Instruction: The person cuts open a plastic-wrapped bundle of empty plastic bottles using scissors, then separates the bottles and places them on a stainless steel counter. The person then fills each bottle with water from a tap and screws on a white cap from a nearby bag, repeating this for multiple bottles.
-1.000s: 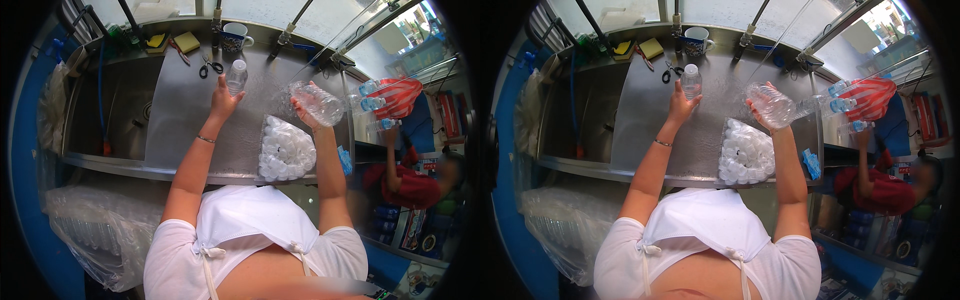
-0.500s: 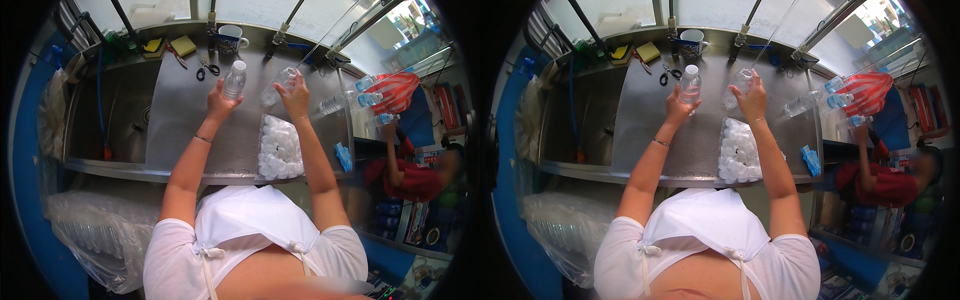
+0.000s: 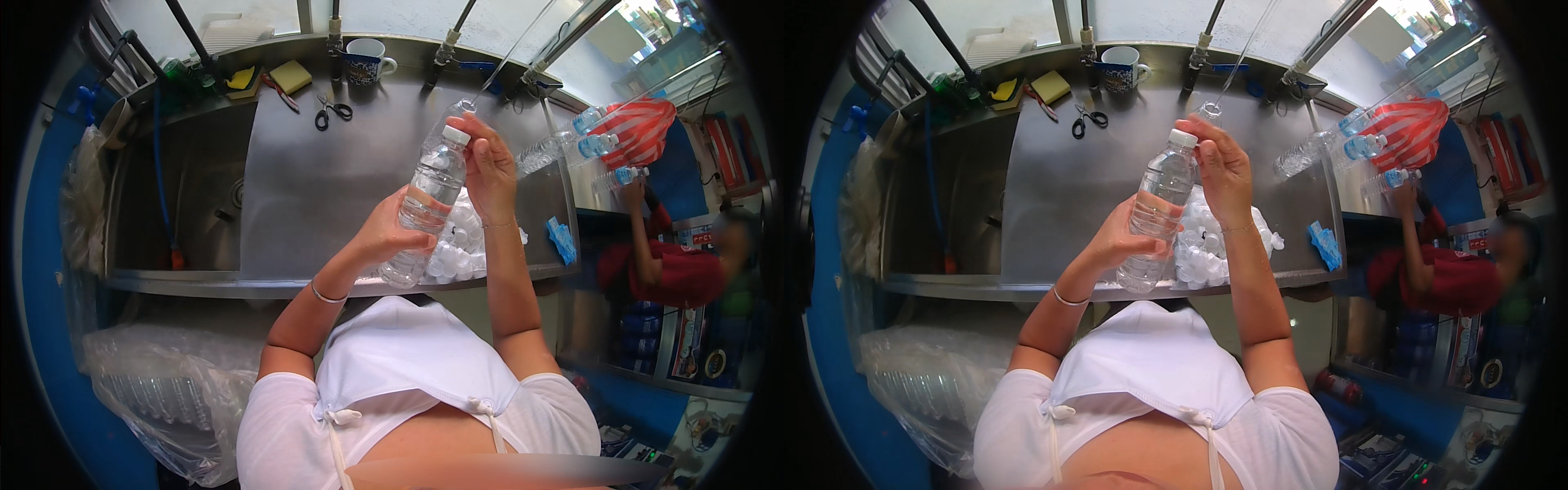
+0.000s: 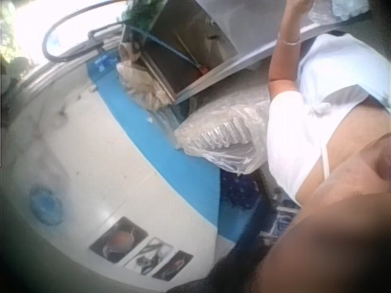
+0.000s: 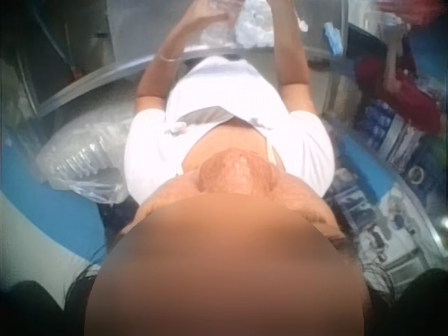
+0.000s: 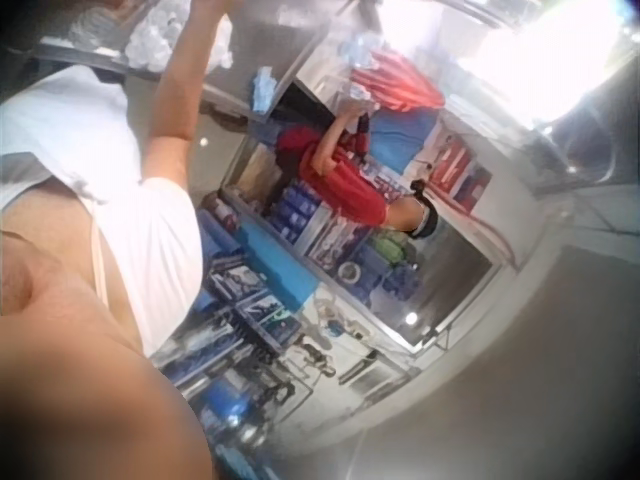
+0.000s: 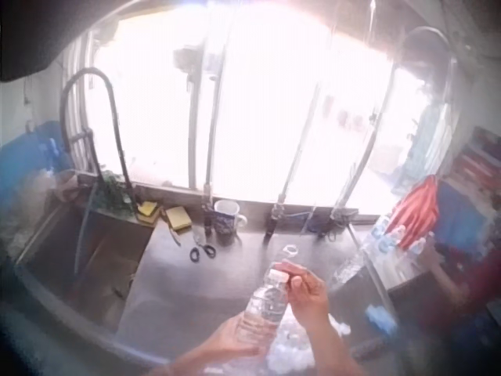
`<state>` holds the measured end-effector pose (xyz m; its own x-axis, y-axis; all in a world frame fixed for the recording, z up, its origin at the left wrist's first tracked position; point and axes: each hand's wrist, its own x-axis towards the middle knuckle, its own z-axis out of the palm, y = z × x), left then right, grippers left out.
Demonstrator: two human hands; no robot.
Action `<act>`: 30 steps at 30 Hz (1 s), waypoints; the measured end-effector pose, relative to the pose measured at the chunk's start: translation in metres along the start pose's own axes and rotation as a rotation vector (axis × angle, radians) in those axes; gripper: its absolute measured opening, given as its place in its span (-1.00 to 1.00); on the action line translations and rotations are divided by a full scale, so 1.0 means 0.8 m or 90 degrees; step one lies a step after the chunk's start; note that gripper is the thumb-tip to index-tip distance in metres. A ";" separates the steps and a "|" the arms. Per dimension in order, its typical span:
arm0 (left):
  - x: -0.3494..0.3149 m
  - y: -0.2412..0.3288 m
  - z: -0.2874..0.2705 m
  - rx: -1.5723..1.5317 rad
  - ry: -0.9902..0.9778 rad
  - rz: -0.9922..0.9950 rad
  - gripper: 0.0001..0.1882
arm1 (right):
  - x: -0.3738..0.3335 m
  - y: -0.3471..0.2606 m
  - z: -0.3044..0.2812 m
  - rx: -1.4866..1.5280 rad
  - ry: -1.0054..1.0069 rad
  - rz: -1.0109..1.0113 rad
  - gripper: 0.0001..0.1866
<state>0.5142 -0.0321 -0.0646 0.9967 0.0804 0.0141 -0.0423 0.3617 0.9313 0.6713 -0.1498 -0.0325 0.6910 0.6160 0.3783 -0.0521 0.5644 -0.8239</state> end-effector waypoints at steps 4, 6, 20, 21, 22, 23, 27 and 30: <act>-0.011 -0.007 0.003 -0.130 -0.105 -0.079 -0.17 | -0.011 -0.008 -0.004 -0.006 -0.087 0.045 -0.64; -0.016 -0.020 0.006 -0.467 -0.343 -0.163 -0.20 | -0.027 -0.003 -0.001 0.173 -0.144 0.068 -0.65; -0.058 -0.023 0.008 -0.597 -0.507 -0.271 -0.13 | -0.072 -0.101 0.012 -0.597 -0.236 -0.216 -0.40; -0.058 -0.024 0.013 -0.593 -0.527 -0.272 -0.11 | -0.069 -0.107 0.013 -0.593 -0.277 -0.256 -0.38; -0.058 -0.026 0.021 -0.592 -0.548 -0.273 -0.10 | -0.062 -0.113 0.012 -0.595 -0.318 -0.279 -0.37; -0.059 -0.029 0.029 -0.591 -0.569 -0.272 -0.08 | -0.055 -0.117 0.011 -0.596 -0.362 -0.302 -0.35; -0.050 -0.038 0.047 -0.708 -0.567 -0.301 -0.10 | -0.045 -0.114 0.007 -0.546 -0.337 -0.283 -0.38; -0.030 -0.041 0.042 -0.502 -0.566 -0.261 -0.05 | -0.055 -0.112 -0.005 -0.551 -0.276 -0.203 -0.42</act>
<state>0.4940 -0.0767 -0.0830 0.6353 -0.7112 0.3010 0.5574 0.6920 0.4587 0.6484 -0.2295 0.0232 0.2519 0.7499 0.6118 0.7466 0.2517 -0.6159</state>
